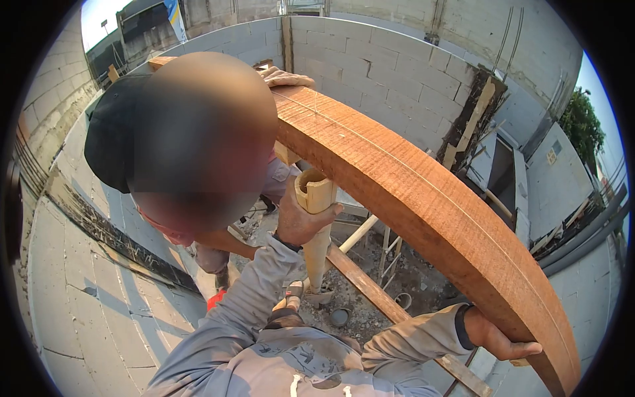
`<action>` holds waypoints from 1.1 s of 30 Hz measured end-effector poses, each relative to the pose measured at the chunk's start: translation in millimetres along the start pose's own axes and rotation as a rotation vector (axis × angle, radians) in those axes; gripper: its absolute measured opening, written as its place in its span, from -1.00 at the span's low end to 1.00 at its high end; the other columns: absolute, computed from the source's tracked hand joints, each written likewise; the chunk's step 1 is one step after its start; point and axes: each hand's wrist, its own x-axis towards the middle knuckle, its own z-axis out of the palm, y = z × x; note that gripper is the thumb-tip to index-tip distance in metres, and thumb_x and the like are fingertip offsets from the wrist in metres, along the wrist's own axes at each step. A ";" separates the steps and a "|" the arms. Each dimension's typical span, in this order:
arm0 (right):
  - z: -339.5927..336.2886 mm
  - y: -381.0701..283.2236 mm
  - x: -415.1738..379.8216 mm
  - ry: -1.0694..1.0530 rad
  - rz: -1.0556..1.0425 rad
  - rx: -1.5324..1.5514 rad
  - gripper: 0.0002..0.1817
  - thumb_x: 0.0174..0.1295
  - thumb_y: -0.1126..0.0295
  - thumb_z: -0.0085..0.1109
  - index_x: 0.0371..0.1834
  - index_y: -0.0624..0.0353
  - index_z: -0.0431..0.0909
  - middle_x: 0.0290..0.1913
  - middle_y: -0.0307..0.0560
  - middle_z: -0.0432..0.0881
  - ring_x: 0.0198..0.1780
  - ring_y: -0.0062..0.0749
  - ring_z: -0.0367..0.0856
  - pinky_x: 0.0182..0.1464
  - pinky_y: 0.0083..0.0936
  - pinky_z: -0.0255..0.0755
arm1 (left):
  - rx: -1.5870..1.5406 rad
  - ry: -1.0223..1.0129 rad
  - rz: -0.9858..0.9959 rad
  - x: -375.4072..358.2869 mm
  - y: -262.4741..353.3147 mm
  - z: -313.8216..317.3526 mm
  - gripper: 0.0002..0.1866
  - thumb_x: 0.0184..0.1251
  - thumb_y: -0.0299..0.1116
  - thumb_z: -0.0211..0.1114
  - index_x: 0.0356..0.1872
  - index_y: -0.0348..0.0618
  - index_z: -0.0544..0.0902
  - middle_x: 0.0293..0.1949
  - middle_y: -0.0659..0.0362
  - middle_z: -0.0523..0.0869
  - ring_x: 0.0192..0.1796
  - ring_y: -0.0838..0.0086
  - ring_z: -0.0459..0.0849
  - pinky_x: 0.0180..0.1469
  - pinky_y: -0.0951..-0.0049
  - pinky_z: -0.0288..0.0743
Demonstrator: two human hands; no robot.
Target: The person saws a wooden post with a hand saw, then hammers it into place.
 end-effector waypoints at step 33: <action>-35.3 14.9 35.0 -0.033 -0.018 0.022 -0.13 0.01 -0.16 0.28 0.25 0.26 0.30 0.08 0.34 0.47 -0.07 0.08 0.62 -0.09 0.03 0.56 | -0.059 -0.069 0.099 40.2 -21.7 12.9 -0.17 -0.19 -0.29 0.60 0.14 -0.34 0.35 -0.09 -0.08 0.69 -0.04 0.23 0.73 0.03 0.29 0.58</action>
